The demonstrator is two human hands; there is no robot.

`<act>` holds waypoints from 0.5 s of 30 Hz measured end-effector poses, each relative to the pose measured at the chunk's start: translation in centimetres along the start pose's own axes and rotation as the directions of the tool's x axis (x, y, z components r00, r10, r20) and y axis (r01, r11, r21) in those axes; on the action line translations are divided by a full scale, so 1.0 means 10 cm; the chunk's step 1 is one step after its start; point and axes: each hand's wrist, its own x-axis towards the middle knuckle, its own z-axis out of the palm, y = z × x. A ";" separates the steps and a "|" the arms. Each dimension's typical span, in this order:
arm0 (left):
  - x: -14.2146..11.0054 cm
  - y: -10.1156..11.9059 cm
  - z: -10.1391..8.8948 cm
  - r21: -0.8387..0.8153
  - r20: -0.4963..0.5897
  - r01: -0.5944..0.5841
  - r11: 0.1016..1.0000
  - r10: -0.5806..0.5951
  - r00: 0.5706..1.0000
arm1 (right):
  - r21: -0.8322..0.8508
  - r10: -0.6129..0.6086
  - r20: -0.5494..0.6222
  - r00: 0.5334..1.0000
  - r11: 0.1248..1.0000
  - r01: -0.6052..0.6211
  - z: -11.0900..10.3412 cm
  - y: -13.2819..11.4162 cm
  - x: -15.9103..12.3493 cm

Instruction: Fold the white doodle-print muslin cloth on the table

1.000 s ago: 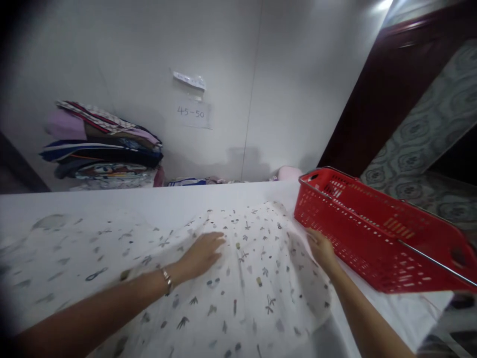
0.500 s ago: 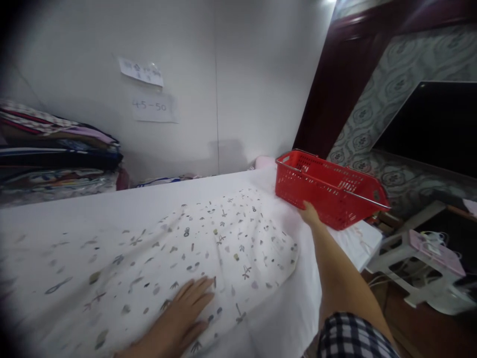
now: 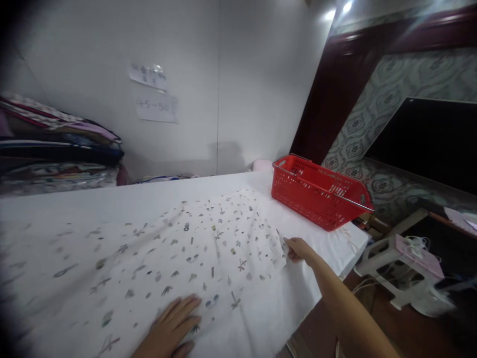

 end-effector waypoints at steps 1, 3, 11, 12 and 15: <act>-0.02 0.02 0.02 -0.006 -0.011 0.014 1.000 -0.014 1.000 | 0.024 -0.002 0.014 1.000 1.000 0.002 0.03 -0.02 -0.04; -0.07 0.05 0.09 -0.012 -0.027 0.036 0.999 -0.037 0.999 | 0.085 -0.026 0.015 1.000 0.996 0.024 0.10 -0.06 -0.10; -0.20 0.24 0.11 -0.003 -0.086 0.078 0.997 -0.077 0.993 | 0.201 -0.078 -0.038 0.996 0.976 0.084 0.16 -0.13 -0.32; -0.19 0.27 0.07 -0.004 -0.079 0.085 0.996 -0.085 0.993 | 0.206 -0.070 -0.026 0.997 0.976 0.074 0.14 -0.13 -0.33; -0.17 0.35 -0.03 -0.004 -0.055 0.102 0.995 -0.102 0.993 | 0.210 -0.014 0.050 0.999 0.978 0.003 0.05 -0.13 -0.34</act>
